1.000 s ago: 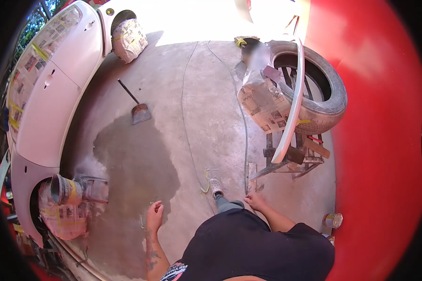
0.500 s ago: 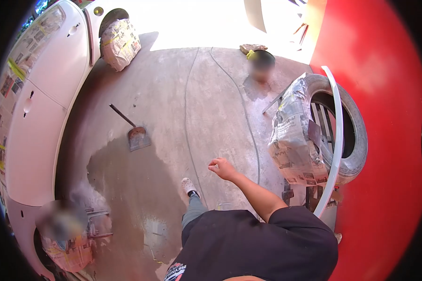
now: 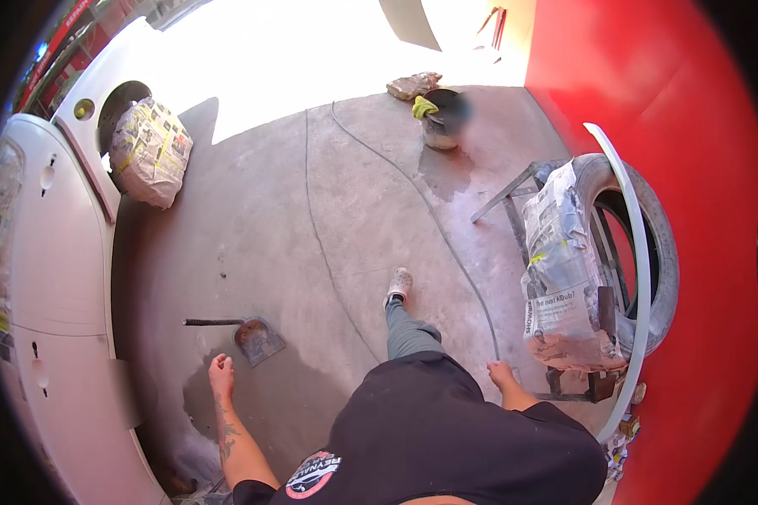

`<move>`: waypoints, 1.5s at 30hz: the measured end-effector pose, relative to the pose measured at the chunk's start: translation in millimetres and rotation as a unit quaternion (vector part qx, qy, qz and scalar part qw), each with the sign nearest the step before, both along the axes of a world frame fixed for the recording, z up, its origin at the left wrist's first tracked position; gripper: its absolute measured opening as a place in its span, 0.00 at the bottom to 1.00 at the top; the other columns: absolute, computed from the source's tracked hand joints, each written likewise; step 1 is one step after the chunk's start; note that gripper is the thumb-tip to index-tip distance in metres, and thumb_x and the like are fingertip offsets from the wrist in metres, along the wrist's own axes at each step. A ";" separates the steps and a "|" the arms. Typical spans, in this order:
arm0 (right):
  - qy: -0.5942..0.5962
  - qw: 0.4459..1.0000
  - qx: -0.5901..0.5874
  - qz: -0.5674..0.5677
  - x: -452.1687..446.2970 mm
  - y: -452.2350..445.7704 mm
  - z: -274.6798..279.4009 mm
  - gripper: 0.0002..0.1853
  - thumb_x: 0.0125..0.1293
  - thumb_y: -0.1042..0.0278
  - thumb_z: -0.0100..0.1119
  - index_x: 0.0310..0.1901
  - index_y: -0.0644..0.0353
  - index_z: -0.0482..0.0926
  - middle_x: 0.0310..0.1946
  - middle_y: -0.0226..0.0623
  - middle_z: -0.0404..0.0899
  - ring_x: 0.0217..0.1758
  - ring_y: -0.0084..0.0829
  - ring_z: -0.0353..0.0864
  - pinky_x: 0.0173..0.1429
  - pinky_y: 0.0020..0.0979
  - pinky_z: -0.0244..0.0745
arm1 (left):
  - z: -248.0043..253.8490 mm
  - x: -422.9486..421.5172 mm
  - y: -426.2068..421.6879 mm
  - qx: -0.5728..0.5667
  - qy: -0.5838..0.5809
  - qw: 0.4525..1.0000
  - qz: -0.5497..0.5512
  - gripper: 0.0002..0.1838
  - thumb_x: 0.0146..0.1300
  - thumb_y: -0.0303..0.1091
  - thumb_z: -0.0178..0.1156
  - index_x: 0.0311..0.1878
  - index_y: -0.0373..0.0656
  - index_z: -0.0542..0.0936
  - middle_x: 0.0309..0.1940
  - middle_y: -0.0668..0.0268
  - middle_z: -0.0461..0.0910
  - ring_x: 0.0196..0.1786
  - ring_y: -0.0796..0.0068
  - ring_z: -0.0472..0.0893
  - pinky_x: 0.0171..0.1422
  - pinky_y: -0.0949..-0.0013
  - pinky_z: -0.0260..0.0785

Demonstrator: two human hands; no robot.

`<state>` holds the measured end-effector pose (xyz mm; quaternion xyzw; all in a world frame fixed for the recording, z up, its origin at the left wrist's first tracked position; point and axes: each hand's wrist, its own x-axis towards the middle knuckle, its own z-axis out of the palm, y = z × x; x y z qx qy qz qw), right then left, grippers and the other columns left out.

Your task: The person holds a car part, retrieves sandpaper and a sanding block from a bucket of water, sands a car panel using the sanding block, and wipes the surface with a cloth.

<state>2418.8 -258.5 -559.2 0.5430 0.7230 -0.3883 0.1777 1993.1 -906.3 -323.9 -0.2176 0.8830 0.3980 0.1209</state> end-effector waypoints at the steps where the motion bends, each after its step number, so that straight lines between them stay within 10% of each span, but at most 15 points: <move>1: -0.005 0.999 -0.027 -0.030 -19.0 6.4 -7.3 0.17 0.66 0.52 0.60 0.41 0.58 0.83 0.27 0.33 0.81 0.24 0.30 0.76 0.33 0.35 0.73 | -4.6 -43.4 26.2 0.006 0.003 1.000 -0.010 0.20 0.68 0.36 0.60 0.59 0.36 0.76 0.48 0.62 0.82 0.43 0.75 0.81 0.47 0.72 0.76; 9: 0.103 0.992 -0.049 -0.057 -319.8 147.5 81.0 0.22 0.67 0.58 0.61 0.57 0.64 0.77 0.44 0.42 0.83 0.40 0.31 0.84 0.43 0.31 0.78 | -60.1 -187.6 306.9 0.095 -0.214 0.945 -0.230 0.30 0.66 0.40 0.64 0.68 0.38 0.70 0.46 0.59 0.82 0.41 0.76 0.81 0.42 0.70 0.74; 14: 0.276 0.958 0.044 -0.059 -507.4 275.9 190.4 0.18 0.68 0.60 0.62 0.55 0.61 0.80 0.43 0.42 0.84 0.42 0.33 0.83 0.50 0.32 0.77 | -63.0 -289.9 433.9 0.167 -0.207 0.944 -0.193 0.33 0.66 0.41 0.65 0.71 0.41 0.66 0.50 0.58 0.80 0.41 0.75 0.81 0.41 0.70 0.73; 20: 0.303 0.947 0.095 -0.047 -707.5 375.3 176.8 0.18 0.69 0.59 0.62 0.55 0.60 0.80 0.49 0.42 0.79 0.40 0.32 0.82 0.47 0.31 0.77 | -109.8 -489.3 584.6 0.133 -0.107 0.931 -0.322 0.33 0.63 0.38 0.68 0.70 0.45 0.68 0.58 0.56 0.74 0.46 0.70 0.79 0.46 0.66 0.75; 27: 0.180 0.983 0.027 0.009 -881.9 449.7 89.2 0.20 0.68 0.64 0.61 0.59 0.60 0.77 0.51 0.45 0.77 0.45 0.38 0.83 0.52 0.34 0.78 | -178.8 -718.3 887.3 0.102 -0.070 0.869 -0.480 0.32 0.60 0.37 0.69 0.67 0.45 0.70 0.58 0.54 0.73 0.53 0.60 0.79 0.53 0.61 0.76; 34: 0.186 0.977 0.029 0.096 -1035.7 594.7 -48.4 0.25 0.68 0.63 0.60 0.64 0.63 0.73 0.59 0.51 0.75 0.61 0.47 0.76 0.66 0.40 0.70 | -323.3 -768.6 1101.9 0.028 0.048 0.845 -0.531 0.38 0.53 0.41 0.74 0.67 0.49 0.70 0.70 0.50 0.59 0.68 0.48 0.68 0.65 0.51 0.67; 40: 0.150 0.952 0.100 0.248 -1152.2 710.8 -257.3 0.29 0.68 0.56 0.59 0.66 0.63 0.71 0.64 0.54 0.71 0.69 0.51 0.70 0.72 0.43 0.66 | -451.8 -787.4 1158.1 0.014 0.120 0.841 -0.527 0.32 0.41 0.35 0.79 0.51 0.47 0.75 0.70 0.51 0.57 0.71 0.44 0.62 0.69 0.48 0.61; 45: -0.123 0.926 0.001 0.358 -1209.3 737.0 -367.2 0.26 0.66 0.59 0.60 0.64 0.60 0.74 0.62 0.54 0.74 0.67 0.54 0.72 0.70 0.43 0.68 | -424.5 -808.5 1144.1 0.134 0.128 0.880 -0.437 0.22 0.46 0.27 0.75 0.40 0.40 0.71 0.62 0.51 0.73 0.70 0.43 0.68 0.71 0.49 0.62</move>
